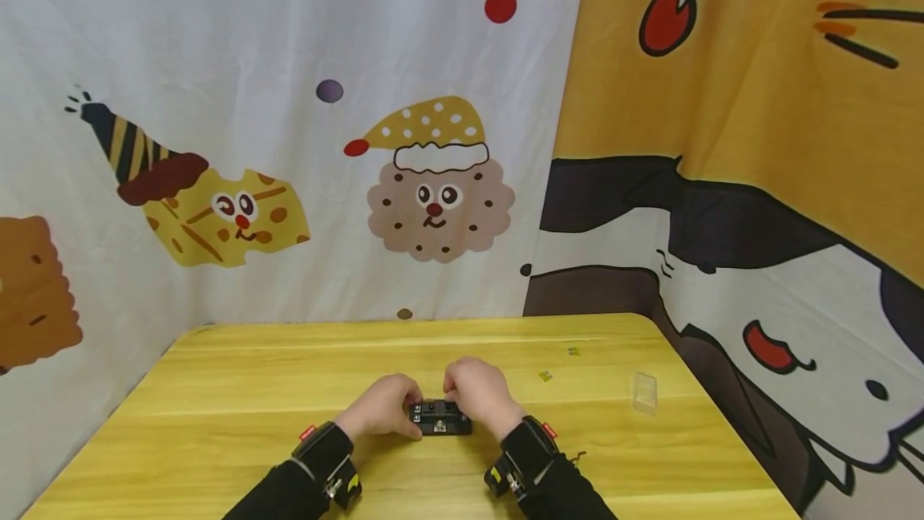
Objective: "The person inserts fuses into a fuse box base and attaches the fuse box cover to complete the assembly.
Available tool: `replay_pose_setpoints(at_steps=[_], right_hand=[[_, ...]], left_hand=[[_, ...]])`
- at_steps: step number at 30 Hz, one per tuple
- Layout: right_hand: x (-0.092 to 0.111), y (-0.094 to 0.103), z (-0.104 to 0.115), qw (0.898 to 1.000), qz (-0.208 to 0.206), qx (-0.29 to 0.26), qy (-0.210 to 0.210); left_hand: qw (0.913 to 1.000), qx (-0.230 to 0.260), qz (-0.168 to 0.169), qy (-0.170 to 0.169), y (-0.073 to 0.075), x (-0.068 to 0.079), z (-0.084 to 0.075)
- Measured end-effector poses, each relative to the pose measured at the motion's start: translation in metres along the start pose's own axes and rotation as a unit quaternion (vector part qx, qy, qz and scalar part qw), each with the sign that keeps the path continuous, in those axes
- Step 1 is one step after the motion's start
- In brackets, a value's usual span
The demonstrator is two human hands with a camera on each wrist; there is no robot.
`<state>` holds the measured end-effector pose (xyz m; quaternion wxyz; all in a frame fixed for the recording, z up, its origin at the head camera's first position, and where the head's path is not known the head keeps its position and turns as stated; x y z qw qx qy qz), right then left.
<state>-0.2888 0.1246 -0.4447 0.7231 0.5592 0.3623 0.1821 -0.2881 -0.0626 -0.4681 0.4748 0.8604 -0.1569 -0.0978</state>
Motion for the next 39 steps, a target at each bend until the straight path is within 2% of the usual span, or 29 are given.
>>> replay_pose_setpoints(at_steps=[11,25,39], right_hand=[[-0.0013,-0.0037,-0.0015,1.000,0.019,0.020,0.015],[-0.0029,-0.0062,-0.0005,0.997,0.021,0.062,0.043],[-0.0031,-0.0057,0.0021,0.998,0.010,0.051,0.039]], left_hand=[[1.0000,-0.005,-0.001,-0.004,0.0004,0.0013,-0.0016],[1.0000,-0.005,0.001,-0.001,0.0001,0.0007,-0.0018],[1.0000,-0.005,-0.001,-0.004,0.0002,0.0001,-0.0009]])
Point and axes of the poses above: each hand's wrist, its own x-axis away from the middle knuckle, its own y-axis out of the back of the hand, z = x × y, the point moved 2 cm from there along -x, towards the middle knuckle, and after that the axes turned 12 degrees about y, right-handed, at the moved point
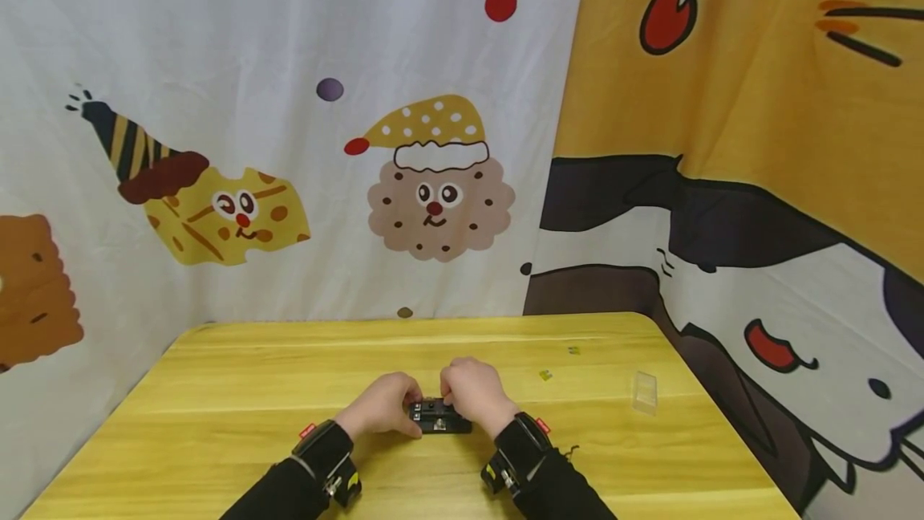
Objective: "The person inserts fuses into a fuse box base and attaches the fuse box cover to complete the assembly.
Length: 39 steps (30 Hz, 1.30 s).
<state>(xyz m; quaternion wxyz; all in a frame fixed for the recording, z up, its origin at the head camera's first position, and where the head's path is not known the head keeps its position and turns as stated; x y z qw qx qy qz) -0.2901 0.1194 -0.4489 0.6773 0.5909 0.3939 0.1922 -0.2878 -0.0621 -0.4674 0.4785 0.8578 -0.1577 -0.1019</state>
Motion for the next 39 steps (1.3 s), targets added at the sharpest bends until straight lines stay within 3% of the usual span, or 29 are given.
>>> replay_pose_setpoints(at_steps=[29,35,39], right_hand=[[0.001,-0.006,-0.007,0.997,0.010,-0.070,-0.023],[0.005,-0.008,-0.012,0.993,0.005,-0.113,-0.020],[0.012,-0.002,-0.023,0.987,-0.020,-0.156,-0.028]], left_hand=[[0.9999,0.010,0.003,0.001,0.000,0.001,0.001],[1.0000,0.001,-0.002,0.002,0.002,0.001,0.001],[1.0000,-0.001,0.001,0.000,0.002,0.002,-0.001]])
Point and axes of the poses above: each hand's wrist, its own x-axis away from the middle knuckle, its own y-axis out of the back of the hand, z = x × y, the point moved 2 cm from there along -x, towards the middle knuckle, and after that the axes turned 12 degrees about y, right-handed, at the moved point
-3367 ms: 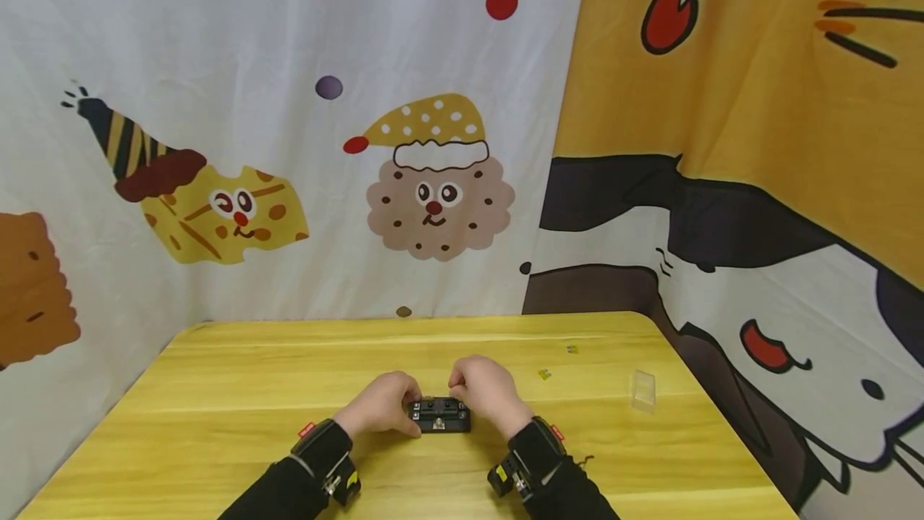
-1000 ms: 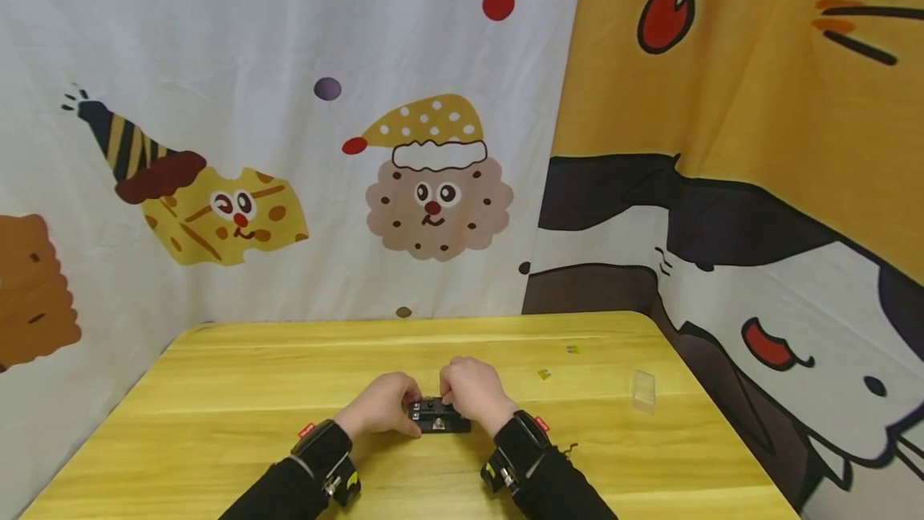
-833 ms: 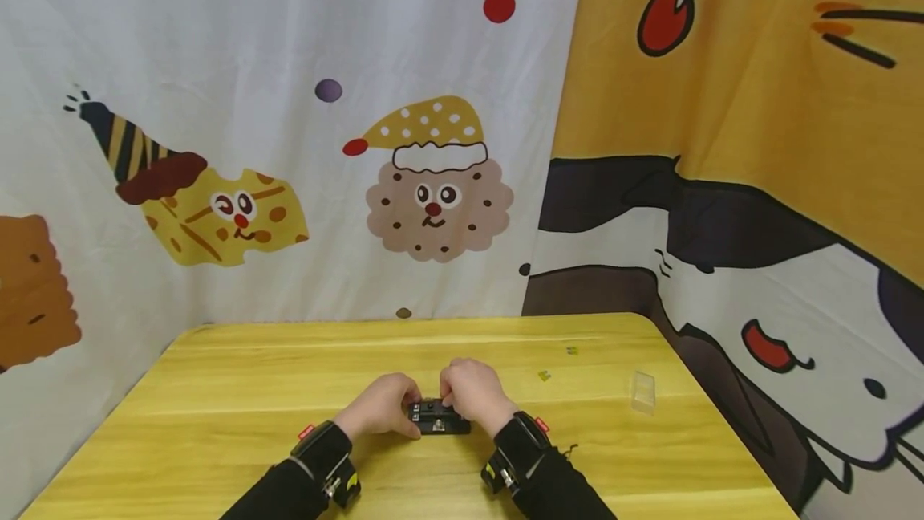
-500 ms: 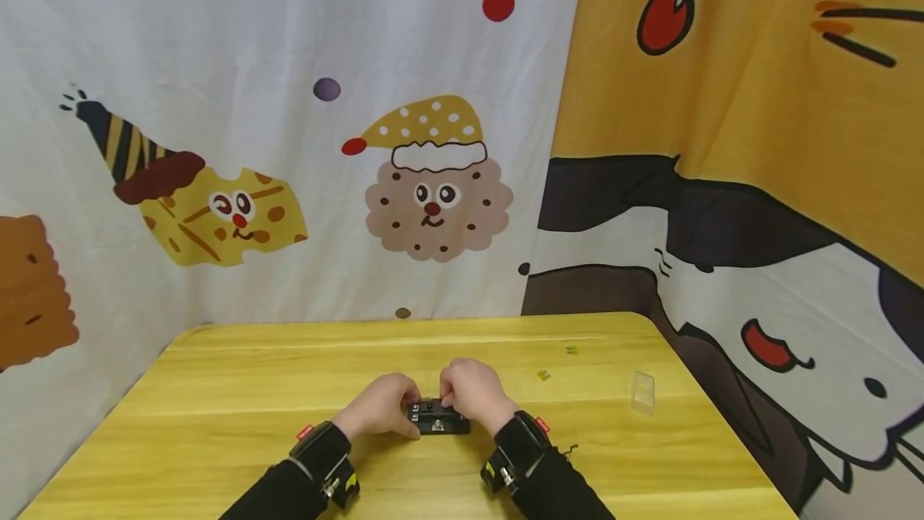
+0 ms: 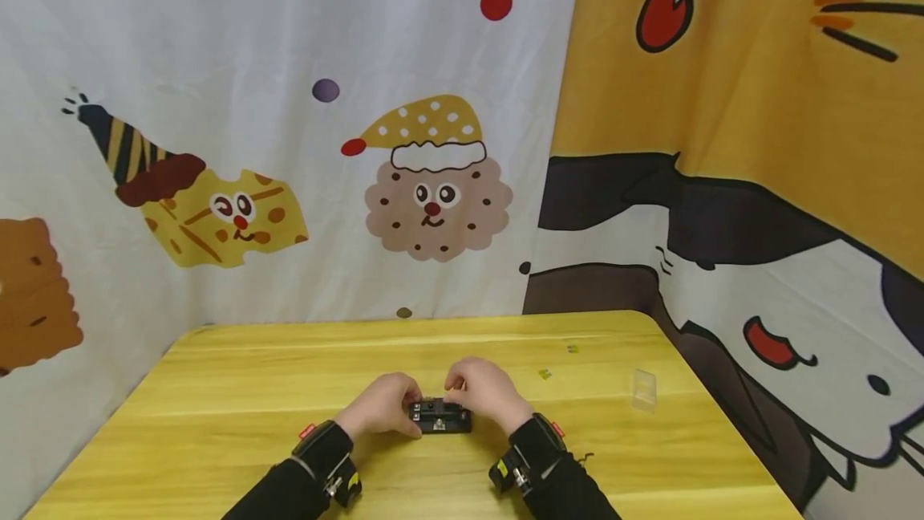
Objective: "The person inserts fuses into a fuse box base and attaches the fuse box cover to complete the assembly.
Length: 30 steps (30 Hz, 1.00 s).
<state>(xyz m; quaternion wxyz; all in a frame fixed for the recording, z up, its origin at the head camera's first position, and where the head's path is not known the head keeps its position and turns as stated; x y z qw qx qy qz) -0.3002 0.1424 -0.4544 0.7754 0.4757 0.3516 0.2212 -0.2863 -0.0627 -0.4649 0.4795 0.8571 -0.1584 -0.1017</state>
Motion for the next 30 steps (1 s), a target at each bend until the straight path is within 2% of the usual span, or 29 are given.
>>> replay_pose_setpoints(at_steps=[4,13,23,30], right_hand=[[0.008,0.017,-0.010,0.999,-0.029,-0.017,-0.028],[0.038,0.042,-0.038,0.991,-0.047,0.021,-0.120],[0.060,0.060,-0.058,0.986,-0.056,0.042,-0.154],[0.066,0.067,-0.068,0.975,-0.049,0.081,-0.199]], left_hand=[[1.0000,0.002,0.000,0.005,0.000,0.001,0.000],[1.0000,0.007,-0.002,0.007,0.001,0.002,0.001],[1.0000,0.008,0.002,0.002,0.000,0.004,-0.002],[1.0000,0.007,0.004,0.001,0.000,0.003,-0.001]])
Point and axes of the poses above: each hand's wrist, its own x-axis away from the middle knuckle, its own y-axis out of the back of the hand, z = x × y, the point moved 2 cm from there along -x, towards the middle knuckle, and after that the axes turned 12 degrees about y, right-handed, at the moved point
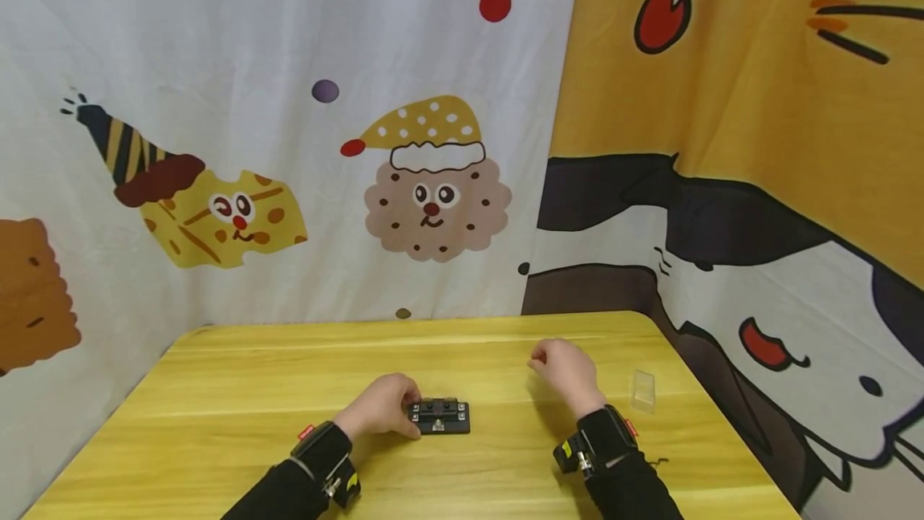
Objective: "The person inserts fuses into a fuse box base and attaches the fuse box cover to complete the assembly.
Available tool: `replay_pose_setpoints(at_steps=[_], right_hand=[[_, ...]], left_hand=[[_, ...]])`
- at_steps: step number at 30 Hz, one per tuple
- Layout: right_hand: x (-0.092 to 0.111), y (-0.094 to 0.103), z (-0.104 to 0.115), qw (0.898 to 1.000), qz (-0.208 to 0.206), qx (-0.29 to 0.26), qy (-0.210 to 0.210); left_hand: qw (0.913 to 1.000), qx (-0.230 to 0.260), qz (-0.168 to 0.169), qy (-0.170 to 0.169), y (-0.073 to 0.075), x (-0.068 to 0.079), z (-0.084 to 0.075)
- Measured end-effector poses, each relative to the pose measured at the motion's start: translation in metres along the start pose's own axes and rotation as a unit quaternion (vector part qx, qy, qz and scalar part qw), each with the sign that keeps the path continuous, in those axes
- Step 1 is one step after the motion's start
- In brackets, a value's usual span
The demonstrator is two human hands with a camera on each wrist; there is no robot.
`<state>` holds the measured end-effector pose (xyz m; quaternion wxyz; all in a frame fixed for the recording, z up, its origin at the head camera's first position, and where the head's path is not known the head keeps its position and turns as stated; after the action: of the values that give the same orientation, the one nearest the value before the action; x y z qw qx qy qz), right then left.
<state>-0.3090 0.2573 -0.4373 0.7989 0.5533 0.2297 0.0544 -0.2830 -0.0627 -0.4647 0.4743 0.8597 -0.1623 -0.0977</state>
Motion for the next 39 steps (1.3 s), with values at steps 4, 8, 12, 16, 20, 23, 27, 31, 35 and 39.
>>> replay_pose_setpoints(at_steps=[4,8,12,16,20,23,27,31,35,39], right_hand=[[-0.002,0.001,-0.003,0.999,0.014,0.028,-0.018],[-0.003,0.000,-0.006,0.998,0.021,0.047,-0.028],[-0.003,-0.003,-0.008,0.998,0.023,0.057,-0.035],[-0.004,-0.006,-0.010,0.996,0.032,0.070,-0.043],[-0.007,-0.011,-0.013,0.995,0.043,0.080,-0.049],[-0.009,-0.013,-0.016,0.994,0.052,0.086,-0.052],[-0.010,-0.015,-0.016,0.992,0.059,0.096,-0.051],[-0.012,-0.016,-0.016,0.991,0.067,0.104,-0.052],[-0.013,-0.018,-0.016,0.990,0.070,0.112,-0.056],[-0.014,-0.020,-0.016,0.988,0.079,0.118,-0.068]], left_hand=[[1.0000,-0.001,0.000,0.002,0.000,0.000,0.001],[1.0000,-0.001,-0.001,0.003,0.000,-0.001,0.001],[1.0000,-0.005,-0.002,0.006,0.000,-0.002,0.002],[1.0000,-0.007,-0.003,0.005,0.001,-0.003,0.002],[1.0000,-0.007,-0.005,0.002,0.001,-0.003,0.001],[1.0000,-0.008,-0.004,0.002,0.001,-0.002,0.001],[0.9999,-0.011,-0.003,0.004,0.001,-0.002,0.001],[0.9999,-0.009,-0.003,0.006,0.001,-0.003,0.002],[1.0000,-0.004,0.000,0.009,0.000,-0.002,0.003],[0.9999,-0.002,-0.001,0.010,-0.001,-0.002,0.003]])
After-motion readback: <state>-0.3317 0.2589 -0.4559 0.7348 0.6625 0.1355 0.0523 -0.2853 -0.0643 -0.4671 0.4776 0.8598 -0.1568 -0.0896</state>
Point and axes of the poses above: each hand's wrist, its own x-axis away from the middle knuckle, its own y-axis out of the back of the hand, z = x × y, the point moved 2 cm from there along -x, towards the middle knuckle, and after that the axes turned 12 degrees about y, right-handed, at the moved point
